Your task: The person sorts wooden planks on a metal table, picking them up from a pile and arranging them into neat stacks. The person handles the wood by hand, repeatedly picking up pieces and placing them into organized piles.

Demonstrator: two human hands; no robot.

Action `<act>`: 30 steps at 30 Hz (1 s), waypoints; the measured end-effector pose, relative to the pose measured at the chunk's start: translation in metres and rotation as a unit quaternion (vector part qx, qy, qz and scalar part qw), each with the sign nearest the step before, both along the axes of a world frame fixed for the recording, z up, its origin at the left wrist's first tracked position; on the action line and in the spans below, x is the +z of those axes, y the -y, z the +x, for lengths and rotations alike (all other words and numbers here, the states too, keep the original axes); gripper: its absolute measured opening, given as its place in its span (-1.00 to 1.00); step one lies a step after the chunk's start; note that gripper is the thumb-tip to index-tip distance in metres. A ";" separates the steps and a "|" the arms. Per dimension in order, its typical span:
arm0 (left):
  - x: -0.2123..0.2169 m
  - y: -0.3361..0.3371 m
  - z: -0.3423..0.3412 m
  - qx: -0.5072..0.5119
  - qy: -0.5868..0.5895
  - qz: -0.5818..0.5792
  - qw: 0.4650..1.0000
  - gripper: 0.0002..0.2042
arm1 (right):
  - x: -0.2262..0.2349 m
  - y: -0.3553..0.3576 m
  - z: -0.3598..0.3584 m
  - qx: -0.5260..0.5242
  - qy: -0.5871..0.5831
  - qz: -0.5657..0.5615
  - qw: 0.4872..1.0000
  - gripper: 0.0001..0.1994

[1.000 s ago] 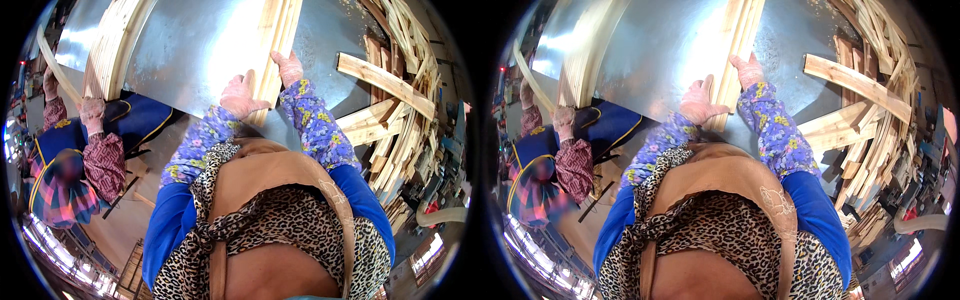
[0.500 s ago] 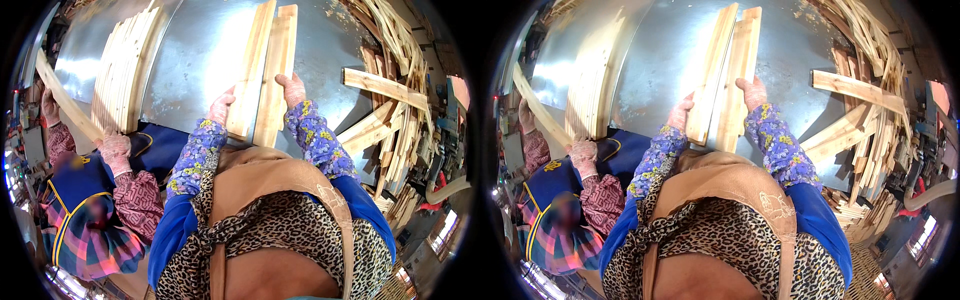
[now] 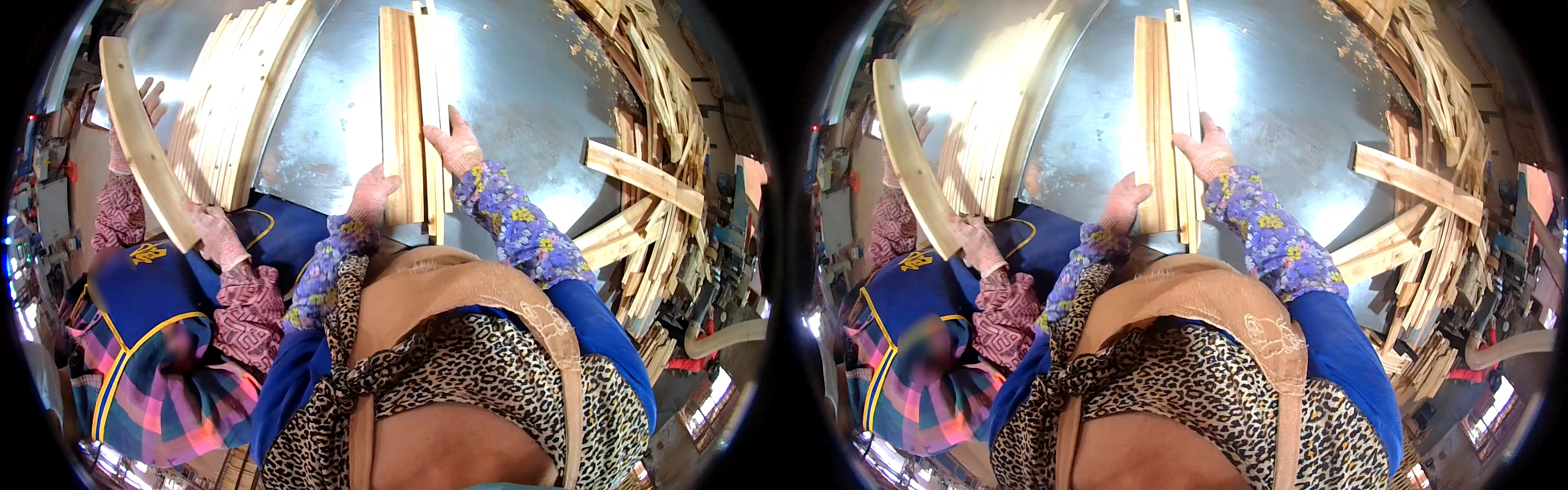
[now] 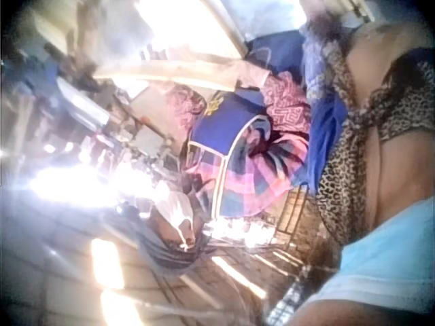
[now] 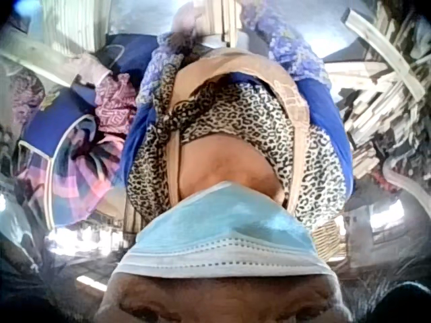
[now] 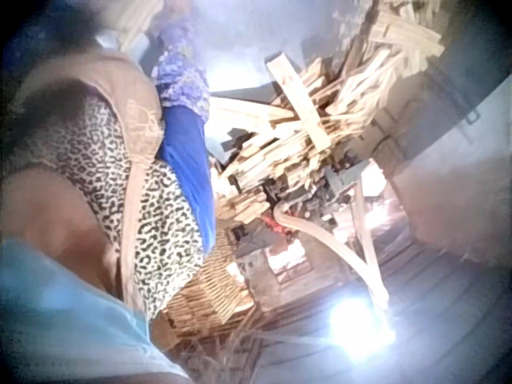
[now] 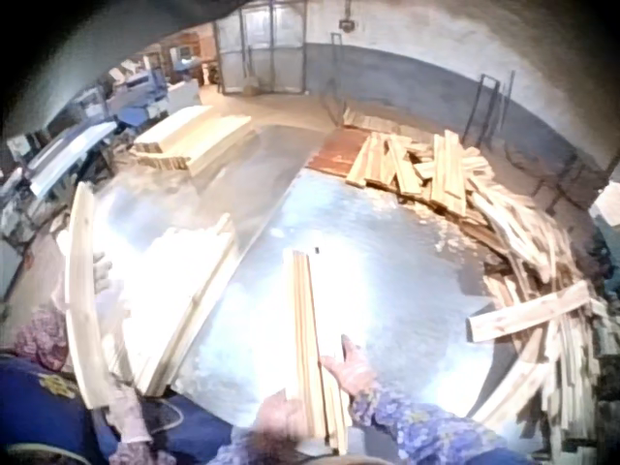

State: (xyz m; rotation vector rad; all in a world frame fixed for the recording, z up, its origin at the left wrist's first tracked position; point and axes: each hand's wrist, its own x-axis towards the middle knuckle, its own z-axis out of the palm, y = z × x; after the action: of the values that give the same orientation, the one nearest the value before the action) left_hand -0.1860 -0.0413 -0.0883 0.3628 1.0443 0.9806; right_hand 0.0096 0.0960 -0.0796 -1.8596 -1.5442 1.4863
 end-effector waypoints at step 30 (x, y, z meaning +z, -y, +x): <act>0.075 -0.567 -0.185 -0.078 -0.624 0.361 0.689 -0.43 | 0.020 0.016 0.278 -0.588 0.159 0.144 0.780 -0.37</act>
State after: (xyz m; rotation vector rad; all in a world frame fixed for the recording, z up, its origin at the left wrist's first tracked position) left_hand -0.3706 0.5255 -0.0131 1.9594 1.7308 0.8971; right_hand 0.2874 0.0797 -0.0594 -2.2011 -0.3435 0.3353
